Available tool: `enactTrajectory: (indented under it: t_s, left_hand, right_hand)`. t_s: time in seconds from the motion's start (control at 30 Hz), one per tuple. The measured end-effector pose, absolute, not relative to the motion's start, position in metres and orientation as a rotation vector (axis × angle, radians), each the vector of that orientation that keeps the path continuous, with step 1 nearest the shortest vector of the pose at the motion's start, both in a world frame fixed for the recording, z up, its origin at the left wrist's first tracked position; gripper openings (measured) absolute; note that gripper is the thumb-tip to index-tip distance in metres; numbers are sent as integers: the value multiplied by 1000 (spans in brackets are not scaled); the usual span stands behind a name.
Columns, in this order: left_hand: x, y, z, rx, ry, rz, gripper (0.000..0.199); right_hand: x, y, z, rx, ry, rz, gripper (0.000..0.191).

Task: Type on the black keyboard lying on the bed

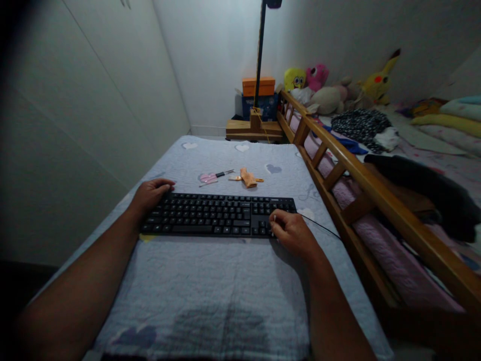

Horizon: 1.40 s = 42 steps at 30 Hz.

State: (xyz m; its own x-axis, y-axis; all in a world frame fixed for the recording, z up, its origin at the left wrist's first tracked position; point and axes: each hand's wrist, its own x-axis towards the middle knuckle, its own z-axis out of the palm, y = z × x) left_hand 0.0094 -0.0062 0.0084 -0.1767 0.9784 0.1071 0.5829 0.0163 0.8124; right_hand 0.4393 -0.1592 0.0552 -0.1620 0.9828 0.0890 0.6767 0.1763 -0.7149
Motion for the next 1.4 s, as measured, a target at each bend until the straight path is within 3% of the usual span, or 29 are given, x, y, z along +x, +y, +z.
enactTrajectory:
  t_s: [1.4]
  left_hand:
    - [10, -7, 9, 1631, 1831, 1015, 30]
  right_hand:
    - [436, -159, 52, -1516, -1963, 722, 14]
